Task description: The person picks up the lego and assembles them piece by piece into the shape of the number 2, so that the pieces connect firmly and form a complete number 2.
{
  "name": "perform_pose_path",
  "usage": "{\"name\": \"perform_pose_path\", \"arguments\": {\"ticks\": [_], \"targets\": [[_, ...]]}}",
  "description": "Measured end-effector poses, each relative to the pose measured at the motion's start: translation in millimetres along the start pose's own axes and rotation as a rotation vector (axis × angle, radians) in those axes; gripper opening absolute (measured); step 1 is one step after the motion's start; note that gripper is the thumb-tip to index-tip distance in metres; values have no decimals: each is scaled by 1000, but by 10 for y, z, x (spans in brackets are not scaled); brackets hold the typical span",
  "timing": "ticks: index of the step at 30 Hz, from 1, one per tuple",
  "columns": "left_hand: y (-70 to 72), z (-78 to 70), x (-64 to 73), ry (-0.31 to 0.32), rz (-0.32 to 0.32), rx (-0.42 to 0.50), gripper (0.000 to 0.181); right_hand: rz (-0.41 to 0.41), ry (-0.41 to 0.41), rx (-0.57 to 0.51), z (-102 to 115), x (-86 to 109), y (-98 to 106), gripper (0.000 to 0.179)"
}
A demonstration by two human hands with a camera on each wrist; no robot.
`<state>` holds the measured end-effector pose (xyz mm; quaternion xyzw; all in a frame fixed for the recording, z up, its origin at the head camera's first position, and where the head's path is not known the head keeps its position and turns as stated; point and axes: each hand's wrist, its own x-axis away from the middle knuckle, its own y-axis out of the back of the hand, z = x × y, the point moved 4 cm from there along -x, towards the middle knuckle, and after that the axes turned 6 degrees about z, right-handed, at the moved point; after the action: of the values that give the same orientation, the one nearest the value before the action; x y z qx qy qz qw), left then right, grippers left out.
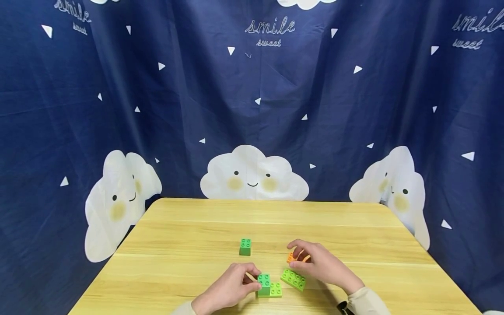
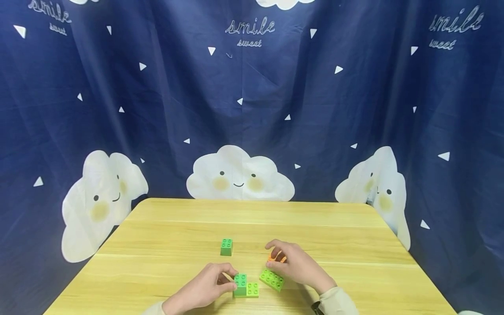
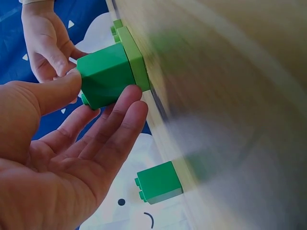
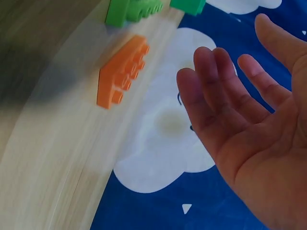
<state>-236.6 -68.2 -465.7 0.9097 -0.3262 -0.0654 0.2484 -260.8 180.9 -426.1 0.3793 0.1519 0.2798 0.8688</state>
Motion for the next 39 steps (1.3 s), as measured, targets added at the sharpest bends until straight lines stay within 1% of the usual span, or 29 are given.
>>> {"name": "perform_pose_path", "arguments": {"ticks": [5, 9, 14, 18, 22, 25, 28, 32, 39], "targets": [[7, 0, -6, -5, -1, 2, 16, 26, 21, -1, -79, 23, 36, 35], [11, -4, -6, -8, 2, 0, 16, 61, 36, 8, -143, 41, 32, 41], [14, -4, -2, -20, 9, -6, 16, 102, 23, 32, -192, 42, 0, 46], [18, 3, -1, -26, 13, -5, 17, 131, 12, 19, -203, 31, -61, 46], [16, 7, 0, -26, 12, -10, 16, 140, -21, 30, -219, 28, -123, 46], [11, 9, 3, -25, 11, -17, 16, 144, -44, 49, -236, 27, -165, 44], [11, 12, 5, -24, 10, -21, 16, 159, -51, 53, -246, 17, -200, 36], [5, 9, 7, -25, 9, -15, 17, 178, -44, 65, -246, -3, -233, 28], [-8, -8, 19, -5, 0, 30, 18, 185, -55, 96, -259, -16, -254, 32]]}}
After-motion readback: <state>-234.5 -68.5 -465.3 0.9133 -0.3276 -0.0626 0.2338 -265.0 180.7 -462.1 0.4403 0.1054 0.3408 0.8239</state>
